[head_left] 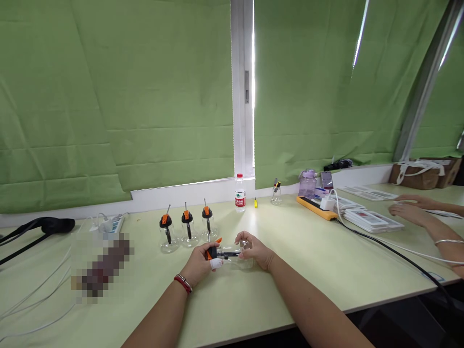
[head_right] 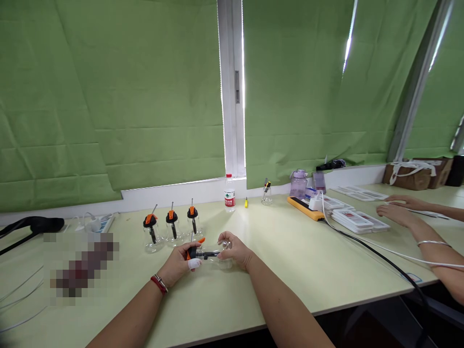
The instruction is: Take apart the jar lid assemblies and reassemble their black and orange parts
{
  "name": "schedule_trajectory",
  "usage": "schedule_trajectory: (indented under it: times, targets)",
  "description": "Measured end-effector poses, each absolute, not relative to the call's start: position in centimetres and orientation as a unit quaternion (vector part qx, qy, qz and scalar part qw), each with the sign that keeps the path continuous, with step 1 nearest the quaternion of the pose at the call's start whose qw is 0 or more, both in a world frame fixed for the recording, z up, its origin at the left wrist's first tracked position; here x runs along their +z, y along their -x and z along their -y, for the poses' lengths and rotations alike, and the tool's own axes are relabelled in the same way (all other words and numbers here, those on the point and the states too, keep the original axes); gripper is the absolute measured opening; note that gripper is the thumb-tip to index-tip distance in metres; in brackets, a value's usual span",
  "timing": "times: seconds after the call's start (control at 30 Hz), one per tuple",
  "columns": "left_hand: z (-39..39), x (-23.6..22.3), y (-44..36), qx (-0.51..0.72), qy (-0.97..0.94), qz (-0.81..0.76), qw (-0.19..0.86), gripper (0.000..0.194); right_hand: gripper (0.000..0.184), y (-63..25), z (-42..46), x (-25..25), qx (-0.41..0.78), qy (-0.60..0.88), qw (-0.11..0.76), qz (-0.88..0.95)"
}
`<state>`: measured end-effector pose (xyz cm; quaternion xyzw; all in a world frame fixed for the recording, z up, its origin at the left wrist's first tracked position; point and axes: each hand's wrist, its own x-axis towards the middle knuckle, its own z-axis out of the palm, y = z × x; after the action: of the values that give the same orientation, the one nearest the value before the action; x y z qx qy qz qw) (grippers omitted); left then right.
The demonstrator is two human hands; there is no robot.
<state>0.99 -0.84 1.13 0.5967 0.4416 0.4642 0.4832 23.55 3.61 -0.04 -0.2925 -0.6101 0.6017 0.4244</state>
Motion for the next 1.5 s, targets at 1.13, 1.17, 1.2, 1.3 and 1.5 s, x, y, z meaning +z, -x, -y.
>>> schedule_trajectory:
  times: [1.13,1.17,1.2,1.3,1.5]
  targets:
    - [0.7,0.4,-1.4,0.441,-0.642,-0.440,0.447,0.054,0.021,-23.3,-3.3,0.4,0.612,0.301,0.418,0.600]
    - [0.7,0.5,-1.4,0.445,-0.640,-0.438,0.448,0.055,0.021,-23.2,-3.4,0.3,0.614,0.303,0.417,0.598]
    - [0.7,0.6,-1.5,0.447,-0.636,-0.437,0.452,0.055,0.021,-23.2,-3.5,0.2,0.615,0.306,0.417,0.596]
    - [0.7,0.8,-1.4,0.456,-0.614,-0.441,0.470,0.057,0.028,-23.1,-3.7,0.0,0.624,0.307,0.429,0.576]
    - [0.6,1.2,-1.1,0.512,-0.556,-0.458,0.467,0.057,0.059,-24.2,-3.9,-0.3,0.662,0.237,0.425,0.570]
